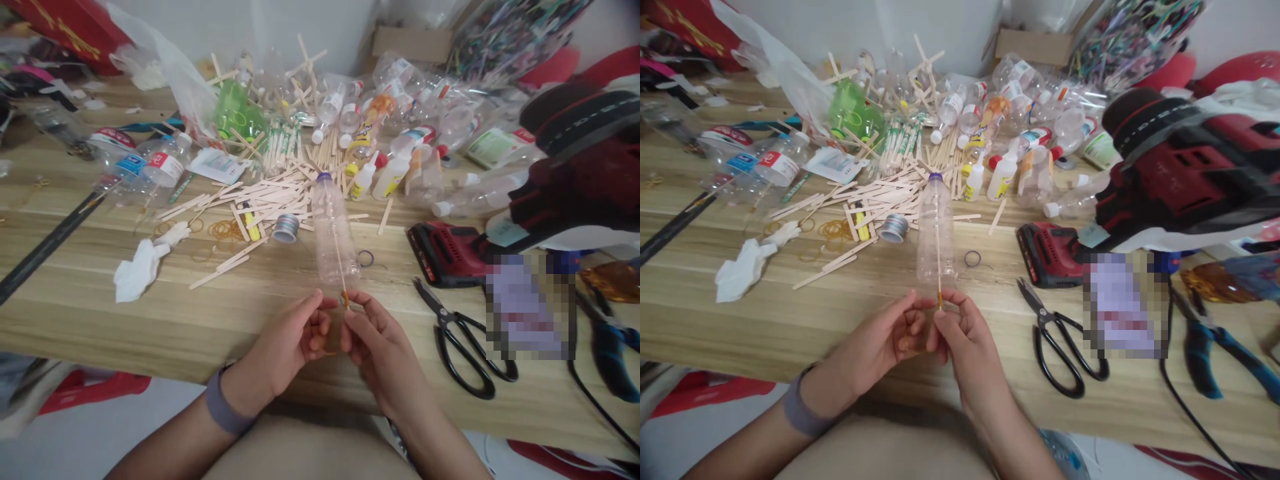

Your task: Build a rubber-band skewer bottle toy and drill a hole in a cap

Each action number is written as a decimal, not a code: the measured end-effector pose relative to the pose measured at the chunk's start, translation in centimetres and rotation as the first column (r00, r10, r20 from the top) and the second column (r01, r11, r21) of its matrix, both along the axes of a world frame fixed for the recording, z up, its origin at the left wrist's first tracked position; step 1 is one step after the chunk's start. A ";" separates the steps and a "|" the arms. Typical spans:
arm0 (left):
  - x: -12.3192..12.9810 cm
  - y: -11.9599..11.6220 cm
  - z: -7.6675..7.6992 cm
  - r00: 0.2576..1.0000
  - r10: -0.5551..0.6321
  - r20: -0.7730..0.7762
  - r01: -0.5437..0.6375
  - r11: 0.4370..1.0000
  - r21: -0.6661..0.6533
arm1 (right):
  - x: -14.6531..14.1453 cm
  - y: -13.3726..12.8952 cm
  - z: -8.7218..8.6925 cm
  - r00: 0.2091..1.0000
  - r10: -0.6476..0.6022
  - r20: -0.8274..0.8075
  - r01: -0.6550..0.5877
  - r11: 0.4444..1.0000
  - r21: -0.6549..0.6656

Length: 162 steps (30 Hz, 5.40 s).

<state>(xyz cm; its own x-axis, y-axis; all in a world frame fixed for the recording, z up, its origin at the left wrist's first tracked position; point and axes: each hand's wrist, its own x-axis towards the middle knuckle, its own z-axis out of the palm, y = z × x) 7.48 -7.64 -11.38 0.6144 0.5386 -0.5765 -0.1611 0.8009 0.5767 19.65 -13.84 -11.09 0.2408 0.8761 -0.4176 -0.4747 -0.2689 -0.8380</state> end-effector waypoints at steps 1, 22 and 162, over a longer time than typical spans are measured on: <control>0.1 0.1 -0.2 1.000 -0.014 -0.011 0.014 1.000 0.020 | 0.0 0.0 0.0 1.000 0.013 -0.003 -0.013 1.000 -0.002; 1.9 -0.1 0.7 0.996 -0.051 -0.068 0.058 0.993 0.107 | -0.7 -0.8 0.2 0.985 0.075 0.152 -0.097 0.985 0.144; -4.4 -2.9 0.5 0.946 -0.076 -0.315 0.236 0.827 0.510 | -0.3 0.2 0.6 0.918 0.006 -0.397 -0.072 0.986 -0.153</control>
<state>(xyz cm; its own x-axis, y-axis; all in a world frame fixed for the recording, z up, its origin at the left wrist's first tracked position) 3.09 -10.56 -10.83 0.5809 0.7197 -0.3802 0.1644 0.3537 0.9208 19.40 -13.60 -10.46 -0.0054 0.7945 -0.6072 -0.7432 -0.4094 -0.5291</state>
